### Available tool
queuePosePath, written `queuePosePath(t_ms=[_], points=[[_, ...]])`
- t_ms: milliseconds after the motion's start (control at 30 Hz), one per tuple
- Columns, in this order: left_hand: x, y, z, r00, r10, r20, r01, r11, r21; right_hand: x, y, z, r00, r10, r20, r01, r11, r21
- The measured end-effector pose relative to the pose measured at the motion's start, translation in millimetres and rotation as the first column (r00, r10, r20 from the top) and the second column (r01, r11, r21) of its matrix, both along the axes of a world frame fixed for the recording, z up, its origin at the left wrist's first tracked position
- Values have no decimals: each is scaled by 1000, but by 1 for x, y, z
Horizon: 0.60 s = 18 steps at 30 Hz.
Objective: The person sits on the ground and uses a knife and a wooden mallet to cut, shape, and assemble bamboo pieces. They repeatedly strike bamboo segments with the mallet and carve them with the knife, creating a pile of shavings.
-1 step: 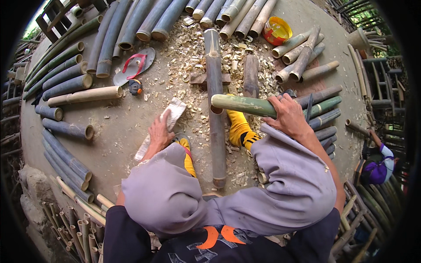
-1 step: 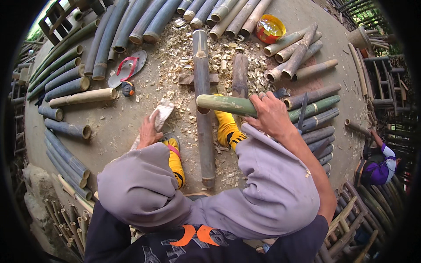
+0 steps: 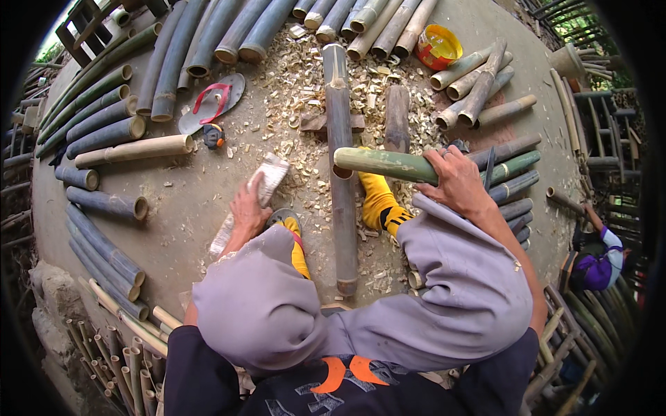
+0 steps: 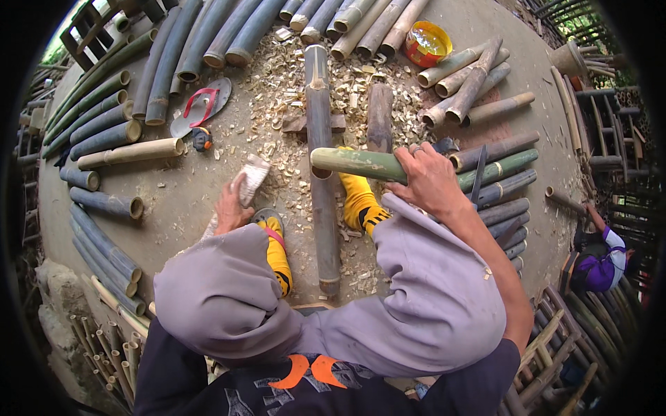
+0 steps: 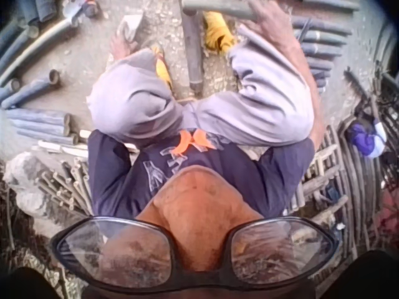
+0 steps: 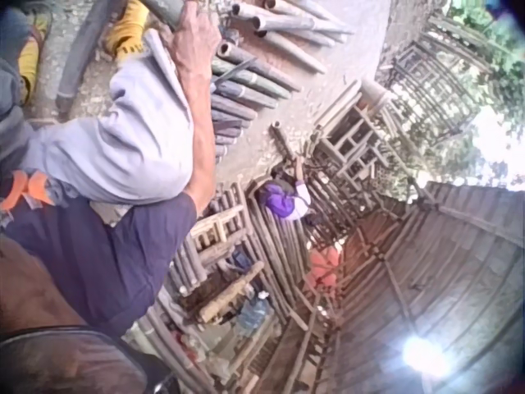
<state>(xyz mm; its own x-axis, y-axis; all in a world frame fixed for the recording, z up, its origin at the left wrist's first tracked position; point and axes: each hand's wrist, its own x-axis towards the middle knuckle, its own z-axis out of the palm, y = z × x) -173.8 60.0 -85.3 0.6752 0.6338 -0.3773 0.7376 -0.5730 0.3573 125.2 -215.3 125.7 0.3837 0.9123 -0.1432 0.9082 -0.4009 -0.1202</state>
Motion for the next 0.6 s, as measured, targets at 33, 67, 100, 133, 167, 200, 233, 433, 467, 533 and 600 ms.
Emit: queuePosePath(t_ms=[33, 67, 100, 133, 167, 200, 233, 433, 467, 533, 600], points=[[-9, 2, -2, 999, 49, -2, -48, 997, 67, -1, 1, 2, 1000, 17, 9, -17, 1000, 13], [-17, 5, -2, 995, 101, 2, -100, 985, 138, -2, 5, 5, 999, 37, 19, -38, 999, 30], [-23, 9, -2, 988, 153, 8, -151, 966, 209, -4, 6, 9, 999, 39, 10, -39, 999, 9], [-28, 14, -3, 984, 135, 119, -159, 963, 218, -6, 8, 10, 998, 58, 9, -58, 998, 2], [-30, 17, 2, 967, 114, 229, -167, 960, 224, -8, 8, 11, 997, 77, 9, -77, 997, -6], [-31, 20, 7, 938, 91, 335, -175, 958, 229, -10, 9, 11, 995, 96, 8, -96, 995, -15], [-27, 18, 8, 907, 35, 420, -145, 962, 233, -12, 11, 9, 993, 114, 18, -114, 993, -15], [63, -25, 65, 740, 47, 671, 199, 937, -285, -29, 56, 13, 961, 242, 133, -219, 962, -163], [76, -31, 75, 733, 20, 680, 275, 905, -323, -29, 62, 13, 952, 269, 149, -248, 958, -146], [103, -46, 94, 615, -92, 783, 433, 870, -238, -29, 72, 9, 930, 323, 178, -306, 945, -116], [128, -62, 96, 524, -144, 839, 501, 849, -168, -33, 84, 14, 916, 366, 165, -356, 930, -87]])
